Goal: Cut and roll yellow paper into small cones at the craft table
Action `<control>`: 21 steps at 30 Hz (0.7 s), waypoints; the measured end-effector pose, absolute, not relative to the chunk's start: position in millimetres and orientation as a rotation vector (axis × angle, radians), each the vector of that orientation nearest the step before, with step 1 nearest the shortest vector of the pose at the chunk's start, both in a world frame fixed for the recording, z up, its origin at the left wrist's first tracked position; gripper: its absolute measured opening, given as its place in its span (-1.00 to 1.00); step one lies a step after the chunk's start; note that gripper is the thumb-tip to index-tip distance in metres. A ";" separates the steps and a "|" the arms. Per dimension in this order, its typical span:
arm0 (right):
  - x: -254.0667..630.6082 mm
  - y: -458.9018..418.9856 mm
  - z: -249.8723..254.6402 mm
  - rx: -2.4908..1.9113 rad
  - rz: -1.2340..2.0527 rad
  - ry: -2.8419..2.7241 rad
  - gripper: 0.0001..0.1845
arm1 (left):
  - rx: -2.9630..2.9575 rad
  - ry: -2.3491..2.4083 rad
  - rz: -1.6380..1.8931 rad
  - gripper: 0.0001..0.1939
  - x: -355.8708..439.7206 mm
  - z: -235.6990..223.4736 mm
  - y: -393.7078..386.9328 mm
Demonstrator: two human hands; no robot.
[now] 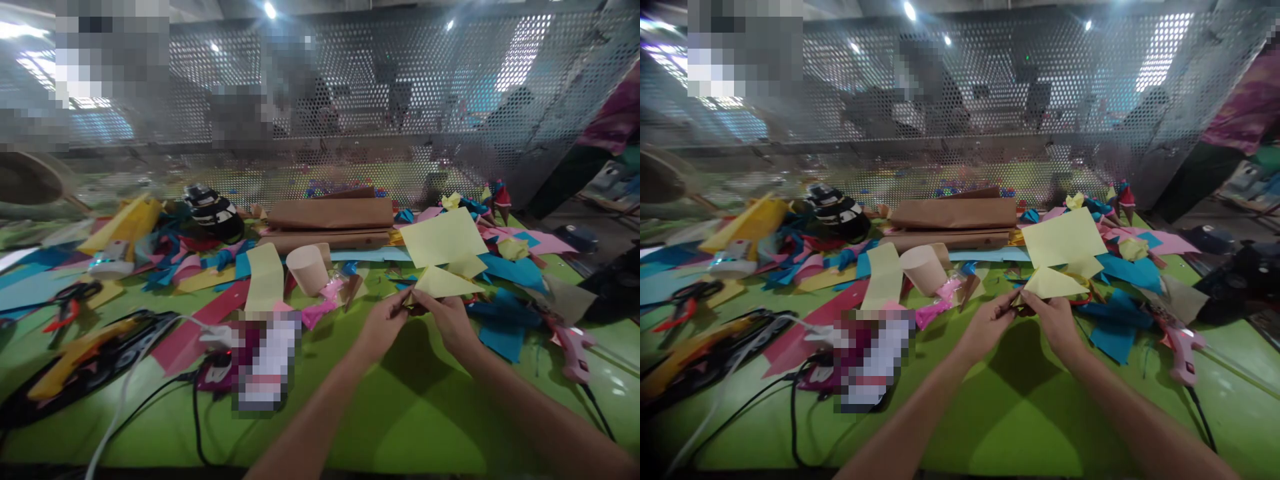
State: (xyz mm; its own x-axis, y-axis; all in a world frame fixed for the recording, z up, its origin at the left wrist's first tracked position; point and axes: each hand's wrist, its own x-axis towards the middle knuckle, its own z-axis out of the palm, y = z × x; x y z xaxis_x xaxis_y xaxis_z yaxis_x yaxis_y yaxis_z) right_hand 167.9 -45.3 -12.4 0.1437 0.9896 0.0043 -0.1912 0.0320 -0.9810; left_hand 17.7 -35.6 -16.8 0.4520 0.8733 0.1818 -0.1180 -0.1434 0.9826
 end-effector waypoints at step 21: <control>165.1 -48.3 -7.9 -1.177 1.157 -0.968 -0.59 | 1.581 0.846 1.043 -0.51 15.3 -12.7 -37.6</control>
State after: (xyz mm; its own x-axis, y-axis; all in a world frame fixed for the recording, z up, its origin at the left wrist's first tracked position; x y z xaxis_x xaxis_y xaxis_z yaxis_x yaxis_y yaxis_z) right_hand 165.1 -48.3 -7.9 0.1693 0.9853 -0.0205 -0.1540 0.0060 -0.9880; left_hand 15.3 -37.6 -12.7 0.3788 0.9011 0.2110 0.0200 -0.2359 0.9716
